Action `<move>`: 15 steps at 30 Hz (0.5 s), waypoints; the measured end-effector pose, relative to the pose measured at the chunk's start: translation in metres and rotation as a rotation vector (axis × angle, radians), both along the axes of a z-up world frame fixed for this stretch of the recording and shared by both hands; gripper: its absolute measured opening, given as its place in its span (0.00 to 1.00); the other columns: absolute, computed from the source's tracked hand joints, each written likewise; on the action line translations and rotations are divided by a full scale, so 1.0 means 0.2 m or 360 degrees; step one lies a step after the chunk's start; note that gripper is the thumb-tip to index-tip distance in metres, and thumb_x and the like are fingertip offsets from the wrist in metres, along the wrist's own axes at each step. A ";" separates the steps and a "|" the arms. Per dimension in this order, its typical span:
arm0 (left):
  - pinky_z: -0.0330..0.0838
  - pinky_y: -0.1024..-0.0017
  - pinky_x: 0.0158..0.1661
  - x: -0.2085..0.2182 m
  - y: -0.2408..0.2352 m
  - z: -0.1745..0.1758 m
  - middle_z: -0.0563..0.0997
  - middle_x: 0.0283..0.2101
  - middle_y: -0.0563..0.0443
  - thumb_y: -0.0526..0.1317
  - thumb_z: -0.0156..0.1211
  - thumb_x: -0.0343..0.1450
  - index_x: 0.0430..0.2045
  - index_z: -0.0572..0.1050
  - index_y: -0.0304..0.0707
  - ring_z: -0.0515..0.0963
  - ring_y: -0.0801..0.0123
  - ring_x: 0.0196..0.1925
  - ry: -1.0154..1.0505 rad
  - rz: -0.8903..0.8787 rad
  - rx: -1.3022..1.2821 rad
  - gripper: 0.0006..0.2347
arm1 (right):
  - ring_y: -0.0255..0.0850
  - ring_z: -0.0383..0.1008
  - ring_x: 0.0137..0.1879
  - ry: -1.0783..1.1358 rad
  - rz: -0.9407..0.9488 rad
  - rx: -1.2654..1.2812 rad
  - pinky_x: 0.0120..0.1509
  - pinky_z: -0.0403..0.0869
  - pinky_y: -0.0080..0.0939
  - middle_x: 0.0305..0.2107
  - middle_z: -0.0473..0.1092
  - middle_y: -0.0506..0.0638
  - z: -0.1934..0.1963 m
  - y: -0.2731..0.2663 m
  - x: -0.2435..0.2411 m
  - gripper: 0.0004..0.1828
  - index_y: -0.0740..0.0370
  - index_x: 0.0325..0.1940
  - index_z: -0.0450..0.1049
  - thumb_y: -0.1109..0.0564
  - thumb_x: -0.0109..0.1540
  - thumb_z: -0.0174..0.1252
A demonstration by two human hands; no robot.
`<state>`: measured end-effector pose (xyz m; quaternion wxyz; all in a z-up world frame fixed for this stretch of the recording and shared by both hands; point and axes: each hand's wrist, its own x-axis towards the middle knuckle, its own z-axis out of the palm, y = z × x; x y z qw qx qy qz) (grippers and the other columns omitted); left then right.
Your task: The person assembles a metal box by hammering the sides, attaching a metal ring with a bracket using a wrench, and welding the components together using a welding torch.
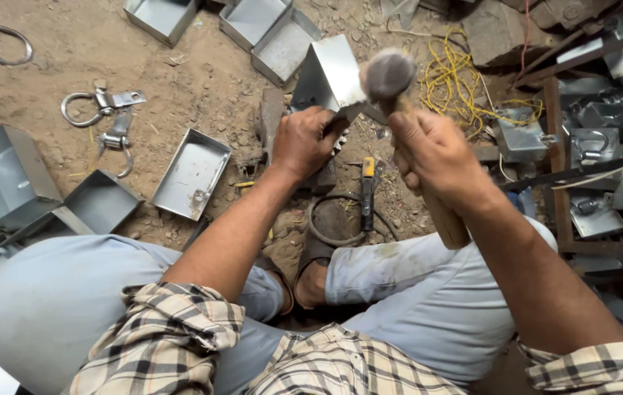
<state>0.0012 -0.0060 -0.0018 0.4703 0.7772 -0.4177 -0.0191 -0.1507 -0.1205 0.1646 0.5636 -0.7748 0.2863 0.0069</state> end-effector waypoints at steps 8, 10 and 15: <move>0.79 0.62 0.35 0.01 -0.01 -0.03 0.84 0.30 0.51 0.44 0.65 0.72 0.29 0.83 0.44 0.85 0.62 0.29 0.0033 -0.0024 0.0025 0.07 | 0.30 0.60 0.17 0.0100 -0.0111 0.0058 0.18 0.62 0.33 0.17 0.64 0.43 -0.02 0.02 -0.01 0.23 0.58 0.34 0.64 0.37 0.69 0.49; 0.80 0.65 0.34 0.01 -0.02 -0.05 0.83 0.30 0.52 0.45 0.63 0.74 0.29 0.82 0.45 0.85 0.65 0.29 0.0096 -0.0035 0.0047 0.07 | 0.30 0.60 0.16 0.0113 -0.0184 0.0010 0.18 0.63 0.33 0.17 0.63 0.43 0.00 0.01 -0.02 0.23 0.58 0.34 0.65 0.36 0.68 0.49; 0.79 0.62 0.34 0.00 0.00 -0.04 0.83 0.28 0.52 0.45 0.66 0.72 0.28 0.83 0.45 0.84 0.64 0.27 -0.0058 0.0013 -0.0039 0.07 | 0.30 0.60 0.17 -0.0024 -0.0114 0.0081 0.18 0.63 0.33 0.18 0.63 0.43 -0.01 0.00 -0.02 0.23 0.57 0.36 0.64 0.35 0.68 0.49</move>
